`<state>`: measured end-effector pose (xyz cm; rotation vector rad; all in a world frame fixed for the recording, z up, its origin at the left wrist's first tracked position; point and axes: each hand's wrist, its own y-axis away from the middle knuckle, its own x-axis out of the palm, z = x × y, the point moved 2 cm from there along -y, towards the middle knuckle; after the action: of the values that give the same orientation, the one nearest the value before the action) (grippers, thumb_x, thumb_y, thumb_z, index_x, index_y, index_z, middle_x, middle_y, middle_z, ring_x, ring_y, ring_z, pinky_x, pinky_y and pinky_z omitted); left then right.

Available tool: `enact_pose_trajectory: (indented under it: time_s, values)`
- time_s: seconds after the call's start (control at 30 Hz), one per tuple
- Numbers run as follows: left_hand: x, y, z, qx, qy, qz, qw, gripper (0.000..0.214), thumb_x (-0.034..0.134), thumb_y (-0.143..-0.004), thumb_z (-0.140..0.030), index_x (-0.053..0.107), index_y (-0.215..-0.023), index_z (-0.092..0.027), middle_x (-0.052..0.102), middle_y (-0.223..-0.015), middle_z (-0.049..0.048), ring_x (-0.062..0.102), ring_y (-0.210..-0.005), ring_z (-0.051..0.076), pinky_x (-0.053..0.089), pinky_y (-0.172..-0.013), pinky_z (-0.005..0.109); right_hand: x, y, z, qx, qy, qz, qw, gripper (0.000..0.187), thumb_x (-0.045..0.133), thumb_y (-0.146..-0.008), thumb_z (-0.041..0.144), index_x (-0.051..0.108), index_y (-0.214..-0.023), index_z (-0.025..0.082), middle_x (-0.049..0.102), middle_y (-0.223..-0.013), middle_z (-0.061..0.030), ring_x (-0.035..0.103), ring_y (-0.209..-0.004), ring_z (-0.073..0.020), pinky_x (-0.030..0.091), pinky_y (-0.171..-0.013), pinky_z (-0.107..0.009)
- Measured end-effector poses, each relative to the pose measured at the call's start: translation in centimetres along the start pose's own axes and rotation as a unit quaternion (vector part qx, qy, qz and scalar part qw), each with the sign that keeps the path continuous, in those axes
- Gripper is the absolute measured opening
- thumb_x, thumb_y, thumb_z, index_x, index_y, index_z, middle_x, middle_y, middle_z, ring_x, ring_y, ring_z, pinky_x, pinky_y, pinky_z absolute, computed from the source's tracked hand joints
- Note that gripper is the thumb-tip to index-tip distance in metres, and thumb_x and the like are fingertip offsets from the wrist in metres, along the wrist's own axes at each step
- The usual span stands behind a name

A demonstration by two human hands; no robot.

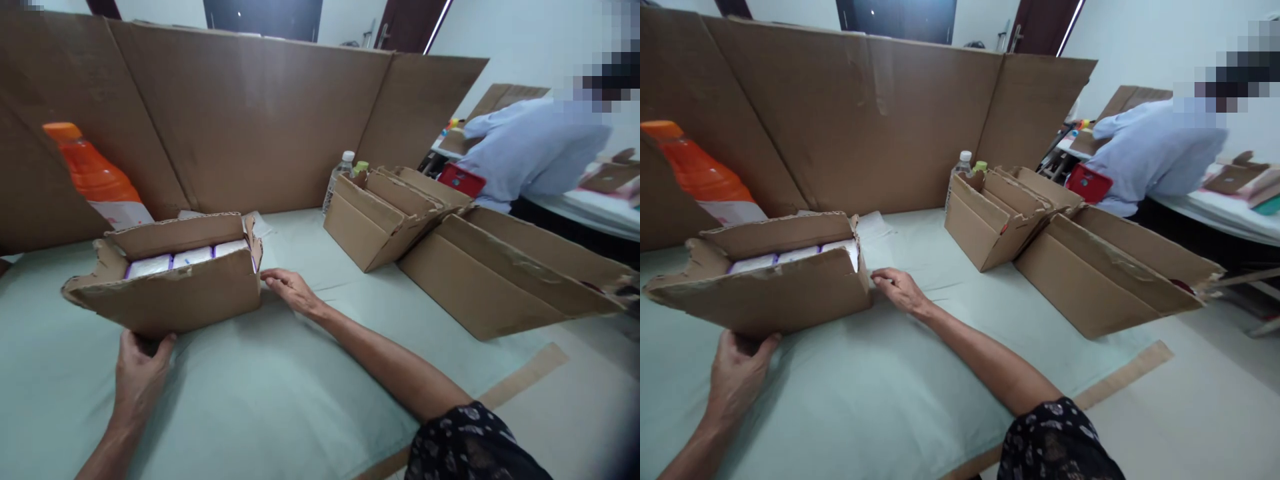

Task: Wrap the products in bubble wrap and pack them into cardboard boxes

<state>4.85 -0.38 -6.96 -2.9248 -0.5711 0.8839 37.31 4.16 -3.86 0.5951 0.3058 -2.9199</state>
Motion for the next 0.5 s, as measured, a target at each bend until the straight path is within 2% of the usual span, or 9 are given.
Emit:
enact_pose_trajectory:
  time_s: [0.07, 0.17, 0.27, 0.33, 0.43, 0.5]
  values:
    - [0.1, 0.6, 0.0, -0.030, -0.004, -0.020, 0.999, 0.041, 0.070, -0.077, -0.053, 0.048, -0.097, -0.025, 0.057, -0.083, -0.0008, 0.060, -0.079, 0.023, 0.049, -0.068, 0.038, -1.9, -2.4, -0.8, 0.014, 0.098, -0.022, 0.995, 0.031, 0.054, -0.095, 0.025, 0.075, -0.117, 0.020, 0.074, -0.124, -0.0076, 0.067, -0.114, -0.0227, 0.051, -0.099, -0.037]
    - [0.3, 1.2, -0.3, -0.045, -0.017, -0.025, 0.999, 0.042, 0.068, -0.078, -0.054, 0.049, -0.100, -0.026, 0.059, -0.086, 0.0006, 0.060, -0.077, 0.024, 0.049, -0.067, 0.040, -3.7, -7.9, -1.7, 0.039, 0.192, -0.043, 0.980, 0.041, 0.054, -0.091, 0.017, 0.070, -0.129, 0.021, 0.069, -0.136, -0.0073, 0.061, -0.123, -0.0234, 0.047, -0.106, -0.038]
    - [0.4, 1.1, 0.2, -0.054, -0.018, -0.019, 0.998, 0.044, 0.069, -0.076, -0.056, 0.048, -0.103, -0.026, 0.061, -0.087, 0.0020, 0.060, -0.073, 0.025, 0.049, -0.064, 0.042, -3.4, -13.5, -2.3, 0.051, 0.221, -0.053, 0.973, 0.052, 0.056, -0.087, 0.010, 0.065, -0.137, 0.020, 0.060, -0.146, -0.0119, 0.054, -0.131, -0.0283, 0.039, -0.111, -0.043]
    - [0.5, 0.7, 1.1, -0.067, -0.002, -0.019, 0.998, 0.046, 0.072, -0.072, -0.054, 0.049, -0.102, -0.027, 0.063, -0.087, 0.0027, 0.061, -0.074, 0.027, 0.050, -0.063, 0.043, -2.7, -16.3, -2.5, 0.061, 0.237, -0.065, 0.968, 0.051, 0.056, -0.084, 0.005, 0.069, -0.132, 0.018, 0.061, -0.144, -0.0154, 0.053, -0.131, -0.0313, 0.034, -0.112, -0.047]
    - [0.6, 0.2, 2.1, -0.080, 0.016, -0.017, 0.997, 0.048, 0.074, -0.067, -0.053, 0.050, -0.099, -0.027, 0.065, -0.089, 0.0036, 0.064, -0.077, 0.028, 0.052, -0.064, 0.044, -2.7, -18.1, -2.8, 0.077, 0.241, -0.101, 0.962, 0.033, 0.052, -0.088, 0.007, 0.075, -0.111, 0.015, 0.068, -0.130, -0.0167, 0.053, -0.127, -0.0302, 0.029, -0.113, -0.048]
    - [0.5, 0.1, 2.2, -0.081, 0.003, -0.018, 0.997, 0.048, 0.073, -0.066, -0.055, 0.051, -0.098, -0.027, 0.065, -0.087, 0.0028, 0.063, -0.074, 0.027, 0.051, -0.062, 0.043, -4.0, -17.9, -2.8, 0.085, 0.230, -0.145, 0.959, 0.028, 0.048, -0.094, 0.013, 0.074, -0.104, 0.016, 0.071, -0.123, -0.0145, 0.055, -0.122, -0.0273, 0.030, -0.112, -0.045]
